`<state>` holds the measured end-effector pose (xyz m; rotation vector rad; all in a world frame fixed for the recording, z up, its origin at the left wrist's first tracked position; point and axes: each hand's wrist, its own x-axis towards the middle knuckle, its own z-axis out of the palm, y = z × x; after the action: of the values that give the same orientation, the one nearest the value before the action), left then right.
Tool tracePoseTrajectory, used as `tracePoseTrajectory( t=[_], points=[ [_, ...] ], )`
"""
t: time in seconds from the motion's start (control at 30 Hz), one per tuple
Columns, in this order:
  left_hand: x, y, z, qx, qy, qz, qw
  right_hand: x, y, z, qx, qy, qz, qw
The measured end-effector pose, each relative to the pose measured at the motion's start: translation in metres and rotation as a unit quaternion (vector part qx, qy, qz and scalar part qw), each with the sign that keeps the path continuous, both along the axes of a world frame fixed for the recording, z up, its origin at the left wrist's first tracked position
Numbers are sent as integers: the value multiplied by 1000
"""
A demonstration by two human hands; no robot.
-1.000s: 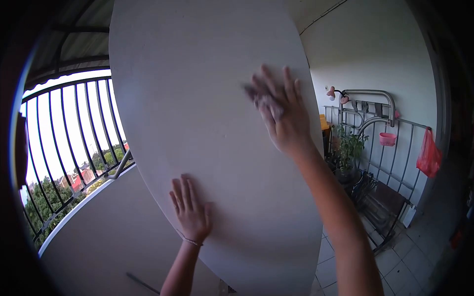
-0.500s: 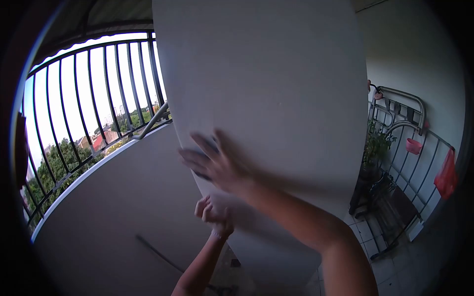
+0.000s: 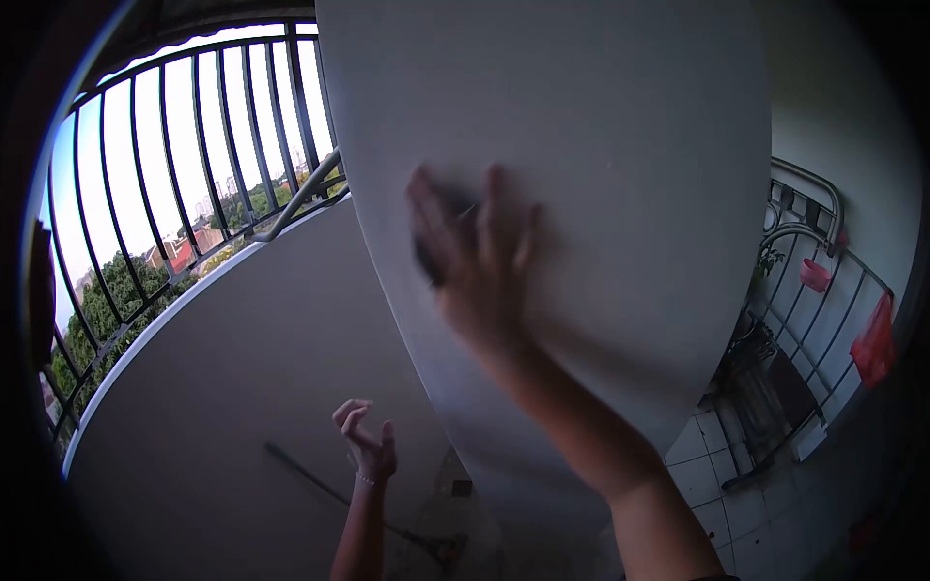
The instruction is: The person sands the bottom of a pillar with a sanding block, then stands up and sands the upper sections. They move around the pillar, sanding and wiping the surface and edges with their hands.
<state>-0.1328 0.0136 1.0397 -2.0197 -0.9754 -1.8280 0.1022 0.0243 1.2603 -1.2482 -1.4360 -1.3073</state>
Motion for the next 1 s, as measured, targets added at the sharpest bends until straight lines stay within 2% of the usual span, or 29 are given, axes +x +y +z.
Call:
tracePoseTrajectory(
  t=[0.07, 0.13, 0.2, 0.27, 0.37, 0.4, 0.47, 0.53, 0.57, 0.67, 0.73, 0.77, 0.8, 0.9, 1.0],
  points=[
    [24, 1, 17, 30, -24, -37, 999, -25, -3, -41, -41, -22, 32, 998],
    [24, -8, 11, 20, -45, -30, 998, -29, -6, -93, -74, -62, 60, 994],
    [14, -20, 1, -7, -28, 2, 1000, 2, 5, -175, -91, -177, 10, 980],
    [-18, -39, -27, -52, 25, 56, 997, 50, -7, -217, -113, -253, -61, 959],
    [-52, -59, -61, -118, -94, 73, 986, 71, -30, -184, -121, -130, -28, 984],
    [-51, -58, -64, -113, -180, 67, 975, 68, -31, -161, -111, -75, -12, 991],
    [-25, -54, -71, -101, -347, 53, 931, 42, -27, -79, -69, 13, 19, 997],
    [7, -47, -55, -107, -213, 34, 970, 9, -15, -12, -11, 37, 14, 999],
    [23, -44, -45, -114, -154, 20, 981, -7, -11, 1, 10, 55, 24, 998],
    [49, -45, -20, -121, -72, -19, 990, -28, -8, -50, -43, 58, 63, 995],
    [50, -50, -21, -121, -107, -66, 985, -31, 0, -165, -148, 56, 83, 984],
    [52, -50, -20, -116, -127, -90, 981, -35, -4, -219, -136, 78, 65, 986],
    [50, -51, -24, -132, -111, -82, 981, -35, -3, -227, -123, 89, 56, 987],
    [26, -66, -51, -187, -73, -54, 978, -40, -5, -196, -98, 119, 41, 987],
    [5, -69, -80, -221, -146, -16, 964, -42, -6, -70, -60, 118, 37, 990]
  ],
)
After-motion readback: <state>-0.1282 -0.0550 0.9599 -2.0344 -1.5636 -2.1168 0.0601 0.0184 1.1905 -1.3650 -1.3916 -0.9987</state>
